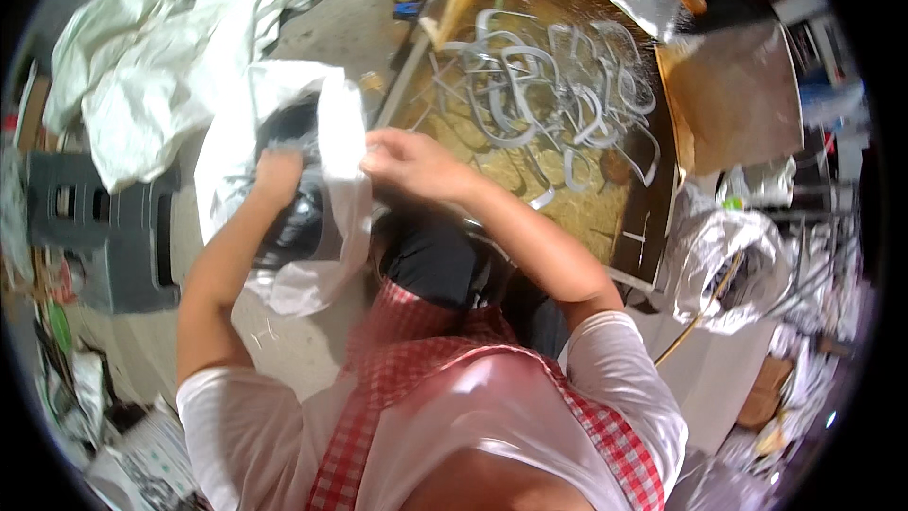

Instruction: The person washes gray plastic frames in a container of water, places the wet frames into a large white bag, and then moves to a separate station where they sort beige circular components.

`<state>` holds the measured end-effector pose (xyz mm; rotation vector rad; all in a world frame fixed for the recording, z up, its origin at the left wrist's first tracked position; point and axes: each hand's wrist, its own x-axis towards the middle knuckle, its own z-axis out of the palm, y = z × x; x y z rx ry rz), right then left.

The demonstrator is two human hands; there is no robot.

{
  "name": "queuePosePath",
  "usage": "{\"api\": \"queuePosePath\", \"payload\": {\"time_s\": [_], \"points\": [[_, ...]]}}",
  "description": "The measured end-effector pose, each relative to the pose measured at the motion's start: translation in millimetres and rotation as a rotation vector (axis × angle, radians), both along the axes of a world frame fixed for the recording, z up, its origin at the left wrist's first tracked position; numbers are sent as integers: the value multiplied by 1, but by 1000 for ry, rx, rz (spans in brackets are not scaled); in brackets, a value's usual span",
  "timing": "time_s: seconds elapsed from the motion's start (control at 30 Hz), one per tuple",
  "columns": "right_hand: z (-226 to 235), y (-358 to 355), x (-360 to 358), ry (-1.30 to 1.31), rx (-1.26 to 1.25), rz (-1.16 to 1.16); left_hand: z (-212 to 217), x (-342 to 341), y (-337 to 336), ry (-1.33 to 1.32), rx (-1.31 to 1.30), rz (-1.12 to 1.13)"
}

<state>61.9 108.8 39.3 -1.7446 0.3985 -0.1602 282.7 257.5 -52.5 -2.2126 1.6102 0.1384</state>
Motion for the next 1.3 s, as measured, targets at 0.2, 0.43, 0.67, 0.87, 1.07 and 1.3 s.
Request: {"api": "queuePosePath", "payload": {"time_s": [0.2,0.43,0.67,0.87,1.07,1.3], "points": [[-45,-74,-132,277,-183,-154,61,-32,22,185,-501,-349],[-167,-132,-300,933,-716,137,150,-154,-78,729,-1049,-306],[-203,-129,-282,476,-1264,88,-56,-259,-255,1507,-240,421],[-224,-146,-288,619,-989,156,-156,-295,-284,208,-938,-687],[-193,-148,-274,339,-804,-201,-152,-293,-280,941,-246,-282],[-156,-166,-237,135,-960,-332,-47,-287,-247,1135,-83,-230]]}}
